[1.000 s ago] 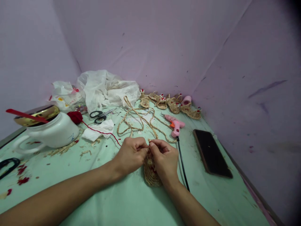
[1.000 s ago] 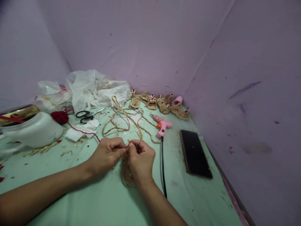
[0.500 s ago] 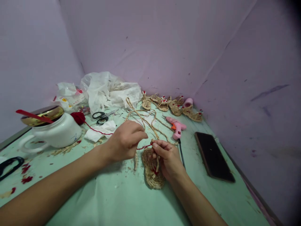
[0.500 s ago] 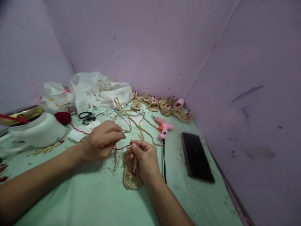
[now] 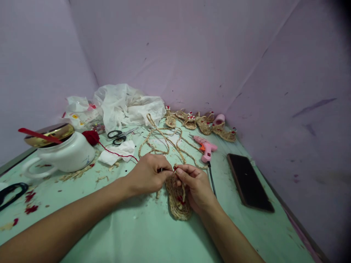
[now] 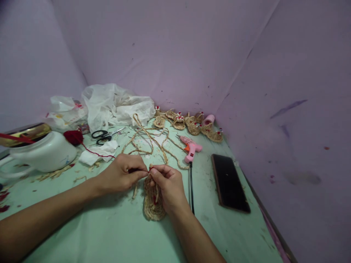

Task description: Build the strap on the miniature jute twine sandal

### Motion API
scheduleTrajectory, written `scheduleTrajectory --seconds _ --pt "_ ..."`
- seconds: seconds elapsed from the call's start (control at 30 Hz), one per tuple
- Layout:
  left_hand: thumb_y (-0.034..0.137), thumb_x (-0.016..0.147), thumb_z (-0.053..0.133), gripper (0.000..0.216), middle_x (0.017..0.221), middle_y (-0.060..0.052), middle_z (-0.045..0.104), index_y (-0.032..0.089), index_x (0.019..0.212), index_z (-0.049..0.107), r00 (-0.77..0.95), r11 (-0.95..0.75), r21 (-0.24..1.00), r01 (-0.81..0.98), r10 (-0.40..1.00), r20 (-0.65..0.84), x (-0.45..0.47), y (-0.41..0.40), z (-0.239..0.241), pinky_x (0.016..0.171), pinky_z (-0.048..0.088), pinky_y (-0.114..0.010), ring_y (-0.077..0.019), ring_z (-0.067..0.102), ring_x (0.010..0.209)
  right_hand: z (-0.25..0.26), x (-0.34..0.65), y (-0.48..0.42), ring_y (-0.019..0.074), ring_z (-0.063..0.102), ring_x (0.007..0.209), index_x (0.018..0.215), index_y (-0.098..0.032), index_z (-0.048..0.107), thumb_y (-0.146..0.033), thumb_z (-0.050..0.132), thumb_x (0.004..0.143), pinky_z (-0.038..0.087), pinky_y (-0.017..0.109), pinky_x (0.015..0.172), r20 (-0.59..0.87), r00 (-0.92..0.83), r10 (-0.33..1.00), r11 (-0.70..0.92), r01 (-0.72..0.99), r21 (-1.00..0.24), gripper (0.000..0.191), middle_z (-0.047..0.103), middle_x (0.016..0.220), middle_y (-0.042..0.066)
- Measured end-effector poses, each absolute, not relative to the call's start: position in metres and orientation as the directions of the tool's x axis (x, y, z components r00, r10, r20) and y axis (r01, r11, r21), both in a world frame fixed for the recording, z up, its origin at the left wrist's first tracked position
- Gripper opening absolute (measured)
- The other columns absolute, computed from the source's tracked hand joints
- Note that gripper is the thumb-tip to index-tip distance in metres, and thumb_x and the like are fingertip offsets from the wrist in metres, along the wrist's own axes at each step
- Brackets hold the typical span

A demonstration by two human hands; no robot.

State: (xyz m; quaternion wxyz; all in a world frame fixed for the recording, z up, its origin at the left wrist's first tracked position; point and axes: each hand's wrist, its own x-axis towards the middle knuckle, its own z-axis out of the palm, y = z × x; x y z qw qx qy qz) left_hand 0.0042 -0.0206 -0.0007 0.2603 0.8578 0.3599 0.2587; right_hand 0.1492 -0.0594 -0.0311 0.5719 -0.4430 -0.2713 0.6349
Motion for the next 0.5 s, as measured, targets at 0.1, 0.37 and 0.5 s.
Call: scheduleTrajectory --seconds 0.1,0.37,0.5 --pt "0.013 0.072 0.049 0.016 0.059 0.0 0.058 0.014 0.063 0.062 0.535 -0.548 0.58 0.603 0.817 0.217 0.0039 -0.0174 0.0027 0.056 0.036 -0.022 -0.0109 0.05 0.058 -0.0315 0.1481 -0.0612 0.0054 0.048 0.038 0.062 -0.014 0.066 -0.022 0.077 0.051 0.037 0.017 0.041 -0.231 0.023 0.973 -0.196 -0.45 -0.871 0.017 0.06 0.046 -0.003" --pt "0.016 0.069 0.051 0.018 0.061 0.002 0.057 0.015 0.081 0.065 0.681 -0.562 0.646 0.516 0.727 0.088 -0.0028 -0.0148 0.0104 0.051 0.033 -0.019 -0.0094 0.047 0.057 -0.0336 0.1471 -0.0617 0.0061 0.048 0.037 0.06 -0.014 0.065 -0.023 0.076 0.052 0.036 0.017 0.04 -0.219 0.023 0.976 -0.195 -0.37 -0.908 0.016 0.059 0.042 -0.003" --pt "0.015 0.07 0.049 0.017 0.06 0.0 0.059 0.013 0.067 0.067 0.682 -0.522 0.66 0.541 0.731 0.019 -0.0019 -0.0132 0.0082 0.052 0.035 -0.02 -0.0102 0.051 0.057 -0.034 0.1461 -0.0616 0.0059 0.049 0.038 0.061 -0.014 0.066 -0.022 0.075 0.052 0.036 0.017 0.04 -0.209 0.04 0.977 -0.184 -0.335 -0.924 0.015 0.059 0.043 -0.003"
